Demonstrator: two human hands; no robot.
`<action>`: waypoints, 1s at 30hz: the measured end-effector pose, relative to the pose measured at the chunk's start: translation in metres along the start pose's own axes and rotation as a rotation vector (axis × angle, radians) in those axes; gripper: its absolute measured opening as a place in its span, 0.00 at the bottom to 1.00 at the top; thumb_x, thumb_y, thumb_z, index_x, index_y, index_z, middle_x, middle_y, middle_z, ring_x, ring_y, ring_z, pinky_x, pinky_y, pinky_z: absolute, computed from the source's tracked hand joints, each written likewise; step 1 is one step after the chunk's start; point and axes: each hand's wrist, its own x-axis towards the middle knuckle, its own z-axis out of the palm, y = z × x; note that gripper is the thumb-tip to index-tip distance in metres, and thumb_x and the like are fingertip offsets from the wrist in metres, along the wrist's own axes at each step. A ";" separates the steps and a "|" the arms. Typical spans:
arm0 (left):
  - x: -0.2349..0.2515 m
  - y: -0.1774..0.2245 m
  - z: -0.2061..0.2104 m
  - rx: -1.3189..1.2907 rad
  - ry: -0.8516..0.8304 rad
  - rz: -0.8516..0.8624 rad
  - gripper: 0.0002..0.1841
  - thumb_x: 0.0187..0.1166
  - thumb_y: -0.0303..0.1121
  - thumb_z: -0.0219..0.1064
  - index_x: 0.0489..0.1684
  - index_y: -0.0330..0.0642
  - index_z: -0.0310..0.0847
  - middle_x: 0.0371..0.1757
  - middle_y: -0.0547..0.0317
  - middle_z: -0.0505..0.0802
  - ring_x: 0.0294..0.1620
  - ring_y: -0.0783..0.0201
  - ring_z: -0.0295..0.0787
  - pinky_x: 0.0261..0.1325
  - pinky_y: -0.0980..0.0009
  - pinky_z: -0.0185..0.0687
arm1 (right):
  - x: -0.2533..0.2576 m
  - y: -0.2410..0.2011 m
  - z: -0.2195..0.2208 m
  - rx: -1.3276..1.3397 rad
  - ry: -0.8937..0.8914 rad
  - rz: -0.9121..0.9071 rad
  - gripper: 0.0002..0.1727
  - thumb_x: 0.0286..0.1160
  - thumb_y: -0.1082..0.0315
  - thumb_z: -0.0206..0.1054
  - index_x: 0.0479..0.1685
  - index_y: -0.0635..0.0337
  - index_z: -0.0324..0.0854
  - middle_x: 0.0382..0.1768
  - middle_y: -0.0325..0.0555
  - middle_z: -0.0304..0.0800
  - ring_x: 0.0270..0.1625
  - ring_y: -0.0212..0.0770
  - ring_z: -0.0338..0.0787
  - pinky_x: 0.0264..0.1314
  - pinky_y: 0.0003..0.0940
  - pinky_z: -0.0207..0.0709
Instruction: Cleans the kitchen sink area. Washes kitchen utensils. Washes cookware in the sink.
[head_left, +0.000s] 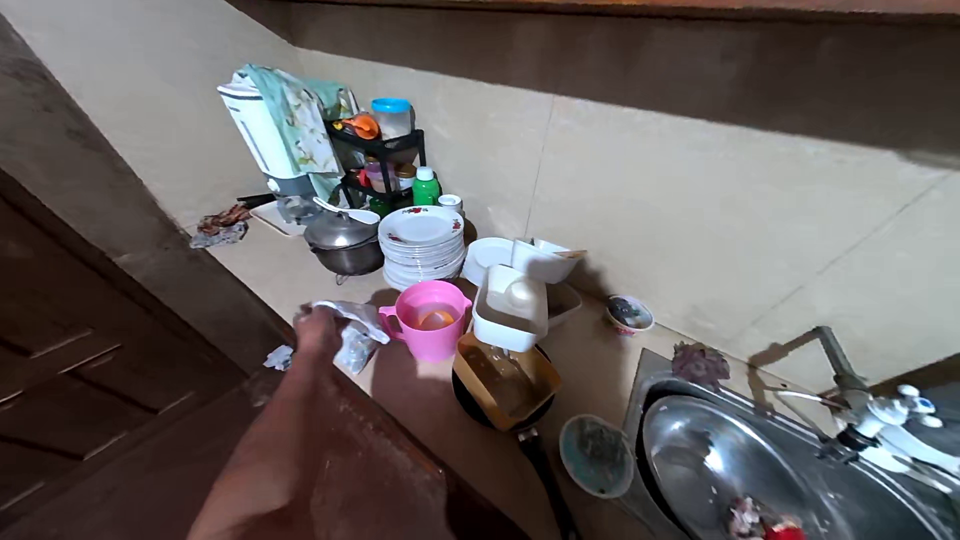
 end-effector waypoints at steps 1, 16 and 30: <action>0.004 0.006 -0.007 0.192 -0.039 0.074 0.21 0.88 0.27 0.53 0.76 0.28 0.64 0.56 0.38 0.84 0.50 0.52 0.86 0.55 0.53 0.84 | 0.005 0.000 0.007 0.004 0.072 0.006 0.22 0.90 0.48 0.46 0.68 0.54 0.67 0.60 0.52 0.84 0.63 0.45 0.89 0.59 0.41 0.87; -0.154 0.169 0.037 0.482 -0.201 0.705 0.17 0.91 0.39 0.50 0.64 0.35 0.71 0.44 0.59 0.78 0.37 0.79 0.72 0.45 0.74 0.74 | 0.064 -0.042 0.021 -0.105 0.057 0.240 0.24 0.88 0.44 0.42 0.45 0.51 0.77 0.38 0.43 0.93 0.39 0.38 0.96 0.36 0.34 0.91; -0.299 0.166 0.210 0.026 -0.577 0.538 0.11 0.92 0.26 0.44 0.58 0.29 0.69 0.42 0.54 0.79 0.39 0.69 0.78 0.47 0.67 0.80 | 0.048 -0.053 0.045 -0.320 -0.203 0.281 0.28 0.89 0.48 0.34 0.37 0.50 0.80 0.29 0.38 0.91 0.27 0.31 0.90 0.26 0.25 0.84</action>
